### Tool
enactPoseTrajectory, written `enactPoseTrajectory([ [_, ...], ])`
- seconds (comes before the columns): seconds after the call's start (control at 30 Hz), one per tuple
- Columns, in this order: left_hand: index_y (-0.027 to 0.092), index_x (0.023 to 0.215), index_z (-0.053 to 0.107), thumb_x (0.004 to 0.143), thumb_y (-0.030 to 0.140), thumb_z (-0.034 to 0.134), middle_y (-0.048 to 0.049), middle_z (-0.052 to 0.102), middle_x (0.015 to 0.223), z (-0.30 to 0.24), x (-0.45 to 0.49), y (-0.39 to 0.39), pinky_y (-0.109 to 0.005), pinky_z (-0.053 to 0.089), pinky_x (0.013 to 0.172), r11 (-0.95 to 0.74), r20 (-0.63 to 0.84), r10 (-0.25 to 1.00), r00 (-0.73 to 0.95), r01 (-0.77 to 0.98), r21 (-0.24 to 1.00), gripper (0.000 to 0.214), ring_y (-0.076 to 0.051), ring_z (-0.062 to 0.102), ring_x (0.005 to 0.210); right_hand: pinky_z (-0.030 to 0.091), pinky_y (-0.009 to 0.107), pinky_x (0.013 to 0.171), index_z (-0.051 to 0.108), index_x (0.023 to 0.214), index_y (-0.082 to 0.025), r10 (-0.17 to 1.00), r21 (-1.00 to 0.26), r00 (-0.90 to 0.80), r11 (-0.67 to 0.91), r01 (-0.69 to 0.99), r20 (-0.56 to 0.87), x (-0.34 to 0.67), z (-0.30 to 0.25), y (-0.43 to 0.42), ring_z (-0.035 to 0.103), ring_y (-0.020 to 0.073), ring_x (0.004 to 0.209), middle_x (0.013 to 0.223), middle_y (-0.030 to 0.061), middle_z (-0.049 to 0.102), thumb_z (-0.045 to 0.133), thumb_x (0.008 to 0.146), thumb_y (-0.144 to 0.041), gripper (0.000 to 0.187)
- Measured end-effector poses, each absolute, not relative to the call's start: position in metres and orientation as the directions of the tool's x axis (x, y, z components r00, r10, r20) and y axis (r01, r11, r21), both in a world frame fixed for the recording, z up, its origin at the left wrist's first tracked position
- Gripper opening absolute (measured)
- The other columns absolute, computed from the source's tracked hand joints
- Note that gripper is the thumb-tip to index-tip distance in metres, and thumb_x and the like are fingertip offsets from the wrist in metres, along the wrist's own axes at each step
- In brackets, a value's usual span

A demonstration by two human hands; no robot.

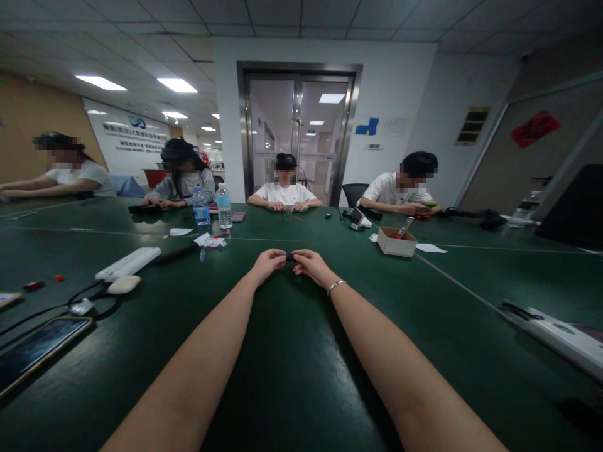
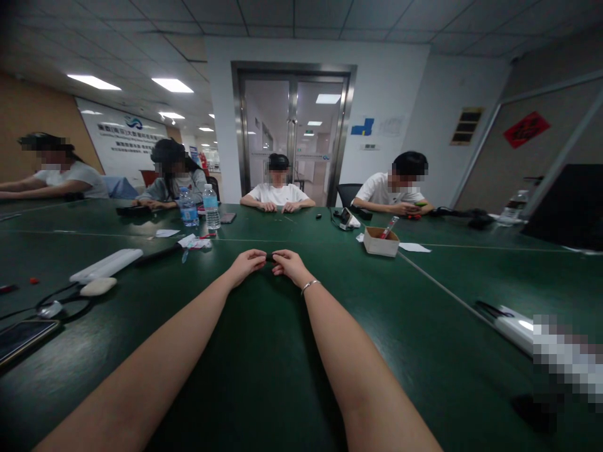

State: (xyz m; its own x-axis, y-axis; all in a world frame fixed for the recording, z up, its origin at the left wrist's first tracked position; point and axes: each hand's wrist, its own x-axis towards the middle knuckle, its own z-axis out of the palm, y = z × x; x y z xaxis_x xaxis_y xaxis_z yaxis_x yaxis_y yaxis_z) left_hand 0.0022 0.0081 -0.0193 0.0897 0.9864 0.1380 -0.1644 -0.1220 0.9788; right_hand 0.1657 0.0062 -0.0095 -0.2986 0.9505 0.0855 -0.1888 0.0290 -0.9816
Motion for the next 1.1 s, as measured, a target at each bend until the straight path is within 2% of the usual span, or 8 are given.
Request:
enactPoseTrajectory([
  [0.2,0.011,0.081,0.061,0.06,0.024,0.072,-0.0042,0.061,0.076,-0.019,0.002,0.01,-0.026,0.046,0.07,-0.099,0.118,0.986,0.117,-0.153,0.983,0.027,-0.011,0.058,0.069,0.053,0.017,0.043,0.054,0.095,-0.011,0.953,-0.982,-0.288,0.036,-0.184,0.088,0.165,-0.009,0.005,0.059,0.0091,0.046,0.068,0.0027,0.06,0.054,0.085,-0.008,0.011],
  [0.5,0.01,0.079,0.061,0.067,0.028,0.067,-0.0027,0.059,0.065,-0.016,0.001,0.008,-0.021,0.045,0.059,-0.1,0.11,0.987,0.121,-0.091,0.991,0.023,-0.009,0.056,0.06,0.053,0.018,0.044,0.055,0.094,-0.012,0.955,-0.984,-0.279,0.05,-0.172,0.098,0.164,-0.006,0.002,0.059,0.0085,0.047,0.075,0.0041,0.061,0.055,0.083,-0.008,0.011],
  [0.8,0.012,0.077,0.056,0.077,0.035,0.055,-0.0018,0.058,0.056,-0.011,0.008,0.002,-0.023,0.046,0.05,-0.122,0.112,0.991,0.067,0.165,0.979,0.023,-0.011,0.056,0.049,0.054,0.019,0.045,0.055,0.093,-0.011,0.955,-0.983,-0.282,0.039,-0.178,0.089,0.166,-0.006,0.003,0.058,0.0088,0.046,0.07,0.003,0.06,0.054,0.082,-0.006,0.012],
  [1.1,0.013,0.08,0.058,0.071,0.042,0.062,-0.0033,0.061,0.059,-0.01,0.007,-0.002,-0.024,0.047,0.052,-0.167,0.147,0.983,0.111,0.211,0.963,0.03,-0.012,0.057,0.052,0.054,0.019,0.044,0.055,0.094,-0.011,0.96,-0.983,-0.269,0.025,-0.182,0.074,0.167,-0.005,0.002,0.059,0.0089,0.046,0.071,0.0033,0.06,0.052,0.084,-0.006,0.011],
])
